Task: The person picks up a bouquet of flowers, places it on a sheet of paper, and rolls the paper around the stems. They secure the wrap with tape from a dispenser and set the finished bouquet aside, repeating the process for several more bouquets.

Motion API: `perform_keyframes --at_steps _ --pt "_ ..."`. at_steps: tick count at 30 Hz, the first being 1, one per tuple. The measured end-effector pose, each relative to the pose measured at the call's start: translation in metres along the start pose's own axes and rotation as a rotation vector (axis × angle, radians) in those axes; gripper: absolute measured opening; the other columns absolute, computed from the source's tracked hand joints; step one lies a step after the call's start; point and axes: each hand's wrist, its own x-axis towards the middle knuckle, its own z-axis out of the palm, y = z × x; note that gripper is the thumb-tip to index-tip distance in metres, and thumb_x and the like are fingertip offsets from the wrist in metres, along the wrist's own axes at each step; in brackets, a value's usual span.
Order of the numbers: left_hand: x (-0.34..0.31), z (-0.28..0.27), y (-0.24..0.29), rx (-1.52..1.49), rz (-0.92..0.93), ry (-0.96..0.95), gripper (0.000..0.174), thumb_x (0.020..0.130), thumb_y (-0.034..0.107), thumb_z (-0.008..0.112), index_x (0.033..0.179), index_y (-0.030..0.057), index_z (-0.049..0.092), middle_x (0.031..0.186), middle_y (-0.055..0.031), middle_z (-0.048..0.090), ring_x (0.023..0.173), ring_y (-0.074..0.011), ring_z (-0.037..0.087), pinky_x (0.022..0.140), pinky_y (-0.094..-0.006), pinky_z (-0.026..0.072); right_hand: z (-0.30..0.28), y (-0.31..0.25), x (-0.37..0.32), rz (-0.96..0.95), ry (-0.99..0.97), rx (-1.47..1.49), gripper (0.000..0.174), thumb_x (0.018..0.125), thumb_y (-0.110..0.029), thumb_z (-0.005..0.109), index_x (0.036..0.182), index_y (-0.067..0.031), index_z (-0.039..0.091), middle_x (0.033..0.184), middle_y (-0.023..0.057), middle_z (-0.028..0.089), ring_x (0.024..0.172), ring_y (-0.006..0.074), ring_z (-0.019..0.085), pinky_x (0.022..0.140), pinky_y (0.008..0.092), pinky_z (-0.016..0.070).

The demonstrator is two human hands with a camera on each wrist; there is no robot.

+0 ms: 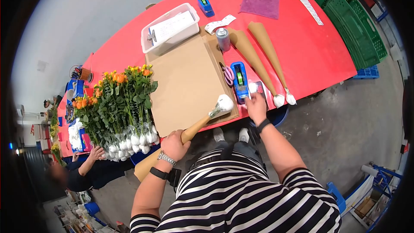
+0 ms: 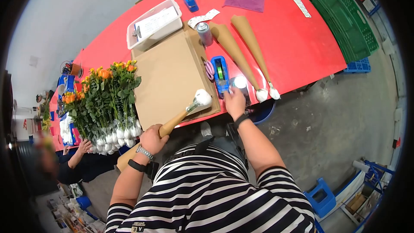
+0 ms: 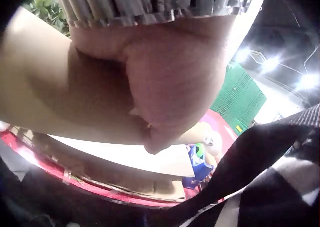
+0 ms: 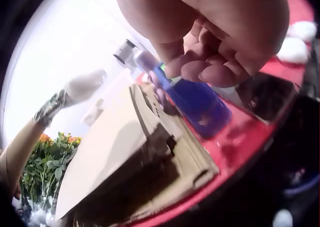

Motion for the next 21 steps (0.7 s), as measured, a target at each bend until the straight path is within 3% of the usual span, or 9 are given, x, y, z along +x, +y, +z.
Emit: perform_keyframes --at_steps 2,3,5,6,8,10,14,16,21 --pt "0.006 -0.003 0.003 -0.041 -0.003 0.008 0.042 0.077 0.033 0.076 0.11 0.0077 0.07 0.1 -0.0163 0.072 0.093 -0.0345 0.07 0.082 -0.046 0.056 0.003 0.027 -0.018 0.335 -0.19 0.295 0.02 0.093 -0.018 0.068 0.093 0.0014 0.072 0.07 0.0078 0.069 0.058 0.0174 0.063 0.06 0.0311 0.0521" --pt "0.007 -0.004 0.006 -0.081 -0.003 0.006 0.041 0.077 0.033 0.076 0.108 0.0066 0.07 0.097 -0.0178 0.072 0.092 -0.0352 0.071 0.081 -0.0462 0.0563 0.004 0.029 -0.017 0.337 -0.194 0.294 0.02 0.093 -0.018 0.068 0.093 0.0014 0.072 0.07 0.0078 0.069 0.058 0.0174 0.063 0.06 0.0311 0.0521" --pt "0.014 -0.008 0.012 -0.145 0.001 -0.014 0.041 0.077 0.033 0.076 0.107 0.0049 0.071 0.094 -0.0198 0.073 0.089 -0.0366 0.071 0.08 -0.0464 0.0565 0.007 0.033 -0.003 0.785 -0.425 0.558 0.019 0.092 -0.016 0.07 0.078 -0.0037 0.069 0.067 0.003 0.066 0.055 0.0117 0.059 0.051 0.0281 0.0471" --pt "0.017 -0.01 0.015 -0.208 0.01 -0.031 0.042 0.078 0.034 0.075 0.106 0.0032 0.071 0.09 -0.0218 0.073 0.087 -0.0379 0.071 0.079 -0.0466 0.0568 0.013 0.033 0.006 0.887 -0.613 0.528 0.018 0.09 -0.013 0.07 0.074 -0.0077 0.066 0.065 0.0021 0.064 0.052 0.0093 0.056 0.046 0.0256 0.0412" --pt "0.024 -0.007 0.016 -0.285 0.024 -0.054 0.042 0.078 0.034 0.075 0.105 0.0015 0.071 0.088 -0.0228 0.072 0.084 -0.0388 0.071 0.078 -0.0461 0.0567 0.026 0.04 0.007 0.917 -0.751 0.344 0.018 0.091 -0.013 0.07 0.075 -0.0059 0.067 0.064 0.0028 0.063 0.051 0.0101 0.055 0.045 0.0263 0.0403" --pt "0.038 -0.011 0.017 -0.359 0.043 -0.063 0.043 0.078 0.034 0.075 0.104 -0.0002 0.071 0.085 -0.0238 0.072 0.081 -0.0396 0.071 0.077 -0.0456 0.0567 0.011 -0.01 -0.01 0.582 -0.715 0.358 0.018 0.092 -0.016 0.071 0.079 -0.0041 0.068 0.066 0.0026 0.064 0.053 0.01 0.056 0.047 0.0257 0.0422" --pt "0.048 -0.01 0.031 -0.532 0.04 -0.07 0.042 0.08 0.03 0.075 0.103 -0.0044 0.071 0.082 -0.0233 0.071 0.077 -0.0359 0.072 0.075 -0.0419 0.0563 -0.017 -0.106 -0.055 0.161 -0.779 0.661 0.019 0.095 -0.018 0.072 0.091 0.0002 0.068 0.073 -0.0006 0.064 0.062 0.0059 0.056 0.057 0.0217 0.0447" --pt "0.05 -0.01 0.04 -0.57 0.048 -0.065 0.041 0.08 0.029 0.076 0.102 -0.0055 0.071 0.08 -0.0224 0.071 0.076 -0.0333 0.072 0.074 -0.0405 0.0563 -0.019 -0.14 -0.068 0.072 -0.739 0.699 0.018 0.096 -0.017 0.071 0.089 -0.0013 0.067 0.073 -0.0023 0.064 0.063 0.0031 0.055 0.057 0.02 0.045" --pt "0.045 -0.022 0.064 -0.634 0.085 -0.117 0.041 0.08 0.027 0.078 0.104 -0.0057 0.07 0.081 -0.0183 0.072 0.071 -0.0246 0.071 0.069 -0.0358 0.0559 -0.005 -0.143 -0.075 -0.011 -0.627 0.539 0.022 0.093 -0.019 0.077 0.087 -0.0012 0.065 0.072 0.0 0.065 0.066 0.0049 0.06 0.06 0.0222 0.0492"
